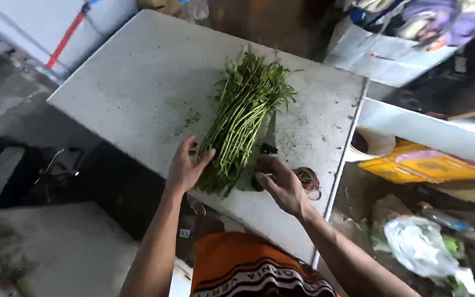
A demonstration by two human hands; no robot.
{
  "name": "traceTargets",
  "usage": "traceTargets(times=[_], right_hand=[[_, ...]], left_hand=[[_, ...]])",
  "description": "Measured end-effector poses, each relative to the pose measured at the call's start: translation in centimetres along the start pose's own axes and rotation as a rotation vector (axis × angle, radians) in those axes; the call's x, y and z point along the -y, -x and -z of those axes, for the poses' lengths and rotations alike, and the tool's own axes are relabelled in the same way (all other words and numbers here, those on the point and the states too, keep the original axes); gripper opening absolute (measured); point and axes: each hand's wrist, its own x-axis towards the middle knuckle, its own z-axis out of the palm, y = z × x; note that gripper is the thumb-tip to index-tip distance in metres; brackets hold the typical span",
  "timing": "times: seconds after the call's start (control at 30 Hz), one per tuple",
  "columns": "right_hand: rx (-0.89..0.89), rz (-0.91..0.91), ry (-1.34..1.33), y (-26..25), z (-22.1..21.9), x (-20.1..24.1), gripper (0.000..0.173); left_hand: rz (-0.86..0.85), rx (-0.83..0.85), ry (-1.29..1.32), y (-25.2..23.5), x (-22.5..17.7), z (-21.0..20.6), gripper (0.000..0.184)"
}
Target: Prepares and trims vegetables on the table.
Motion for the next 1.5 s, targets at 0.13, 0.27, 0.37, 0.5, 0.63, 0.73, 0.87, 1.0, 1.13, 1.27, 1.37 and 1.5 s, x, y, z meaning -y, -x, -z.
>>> traceTargets(times=[0.13,0.27,0.37,0.5,0.63,0.73,0.87,1.0,1.13,1.27,1.37,1.5], right_hand=[[-0.158,-0.35,0.234,-3.8,-5.4,2.7,0.108],[-0.328,-0.529,0.277,-6.7,-11.0,5.6,0.115],[-0.562,-0.435,-0.01,-8.2,-14.5,7.1,0.094],[-0.778,-0.123,-0.216,-10.1,-16.5,9.1,0.07],[-0.757,-0.092,-0.398,-10.7,-14.3,9.0,0.056],[-0.705,-0.335,-0.44,-10.9,-13.7,7.6,0.041],[-0.602,-0.467,-0.108,-10.7,-14.9,4.2,0.074],[-0.579,-0.429,-0.136,-11.3,-15.4,3.4,0.075],[-0.513,-0.355,-0.398,-11.3,-13.8,2.9,0.051],[-0.517,-0.342,-0.615,-10.6,-13.2,4.6,0.04],[-0.46,-0.277,-0.725,-10.6,-13.0,4.9,0.03],[-0.377,-0.39,-0.369,-11.2,-12.6,3.1,0.036]], left_hand=[[-0.031,0.478,0.079,-6.2,1.0,0.4,0.108],[-0.089,0.587,0.352,-9.3,3.8,2.3,0.088],[-0.068,0.597,0.46,-11.5,4.0,6.6,0.082],[-0.187,0.539,0.666,-13.7,3.6,11.8,0.075],[-0.072,0.51,0.875,-15.6,4.2,15.7,0.047],[0.129,0.514,0.714,-17.7,7.0,17.0,0.048],[0.118,0.3,0.318,-18.2,10.3,17.8,0.073],[0.059,0.116,0.189,-17.0,10.2,17.1,0.098],[0.067,0.084,0.031,-17.0,9.3,14.6,0.1],[0.068,0.029,0.484,-15.6,9.2,14.0,0.063],[-0.027,0.154,0.665,-15.4,9.1,15.7,0.041],[0.028,0.231,0.263,-18.4,9.3,17.7,0.049]])
